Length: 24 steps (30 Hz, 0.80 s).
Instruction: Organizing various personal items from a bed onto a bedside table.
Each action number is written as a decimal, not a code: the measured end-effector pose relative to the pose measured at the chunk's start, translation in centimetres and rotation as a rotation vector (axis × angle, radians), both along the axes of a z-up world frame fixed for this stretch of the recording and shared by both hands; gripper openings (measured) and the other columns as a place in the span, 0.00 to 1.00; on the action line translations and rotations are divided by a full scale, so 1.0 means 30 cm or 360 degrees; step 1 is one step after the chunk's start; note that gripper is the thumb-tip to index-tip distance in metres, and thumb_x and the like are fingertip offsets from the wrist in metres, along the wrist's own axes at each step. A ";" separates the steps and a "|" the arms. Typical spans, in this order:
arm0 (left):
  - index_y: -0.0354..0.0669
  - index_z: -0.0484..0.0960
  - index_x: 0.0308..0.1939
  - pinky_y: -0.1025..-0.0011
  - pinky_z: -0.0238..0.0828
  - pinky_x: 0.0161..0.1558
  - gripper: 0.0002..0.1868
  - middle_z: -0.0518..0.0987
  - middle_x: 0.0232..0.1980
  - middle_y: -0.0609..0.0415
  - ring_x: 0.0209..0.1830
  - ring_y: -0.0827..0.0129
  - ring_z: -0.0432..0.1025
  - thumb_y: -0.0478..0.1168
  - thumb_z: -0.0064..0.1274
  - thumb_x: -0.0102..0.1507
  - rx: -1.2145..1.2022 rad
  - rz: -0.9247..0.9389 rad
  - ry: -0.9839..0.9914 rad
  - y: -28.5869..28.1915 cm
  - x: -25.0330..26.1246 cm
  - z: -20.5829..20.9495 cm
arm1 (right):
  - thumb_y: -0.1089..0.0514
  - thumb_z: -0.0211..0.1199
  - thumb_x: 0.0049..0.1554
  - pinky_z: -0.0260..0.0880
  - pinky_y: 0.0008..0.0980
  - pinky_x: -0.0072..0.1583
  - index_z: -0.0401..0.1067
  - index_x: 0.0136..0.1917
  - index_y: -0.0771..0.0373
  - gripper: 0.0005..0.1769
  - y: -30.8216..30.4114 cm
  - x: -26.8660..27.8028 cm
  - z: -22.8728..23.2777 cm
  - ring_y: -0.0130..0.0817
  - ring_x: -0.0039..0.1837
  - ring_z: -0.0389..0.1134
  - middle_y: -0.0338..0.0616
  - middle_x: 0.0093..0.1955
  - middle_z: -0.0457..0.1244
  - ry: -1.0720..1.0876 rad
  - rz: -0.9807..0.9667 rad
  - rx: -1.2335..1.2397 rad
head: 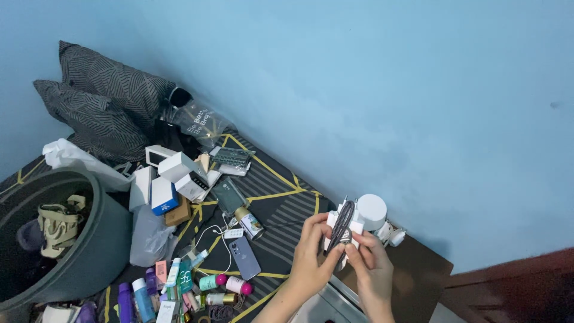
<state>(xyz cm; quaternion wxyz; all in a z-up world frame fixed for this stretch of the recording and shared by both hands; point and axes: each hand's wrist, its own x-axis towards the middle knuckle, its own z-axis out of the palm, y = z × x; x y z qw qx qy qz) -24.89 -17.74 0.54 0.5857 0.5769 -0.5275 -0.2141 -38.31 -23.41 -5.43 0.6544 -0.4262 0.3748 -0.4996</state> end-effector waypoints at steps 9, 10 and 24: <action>0.34 0.72 0.49 0.60 0.75 0.50 0.14 0.69 0.67 0.38 0.55 0.42 0.76 0.36 0.54 0.62 0.0156 0.0069 -0.0131 0.004 -0.019 0.000 | 0.65 0.65 0.57 0.72 0.30 0.57 0.72 0.60 0.70 0.17 -0.009 0.009 -0.064 0.29 0.56 0.71 0.48 0.57 0.70 0.0106 -0.0004 -0.0018; 0.33 0.72 0.50 0.59 0.75 0.51 0.14 0.68 0.68 0.37 0.57 0.40 0.74 0.35 0.53 0.63 0.0111 0.0077 -0.0212 0.005 -0.022 -0.010 | 0.65 0.65 0.57 0.72 0.30 0.57 0.73 0.59 0.70 0.16 -0.008 0.011 -0.068 0.28 0.55 0.70 0.47 0.57 0.70 0.0120 -0.0017 -0.0029; 0.32 0.79 0.44 0.65 0.65 0.65 0.07 0.70 0.71 0.40 0.69 0.55 0.69 0.35 0.51 0.68 -0.0157 -0.0076 0.0265 -0.058 0.017 -0.231 | 0.66 0.66 0.57 0.70 0.29 0.57 0.75 0.57 0.71 0.14 -0.030 0.023 -0.093 0.27 0.56 0.70 0.48 0.60 0.69 0.0242 -0.0244 -0.0058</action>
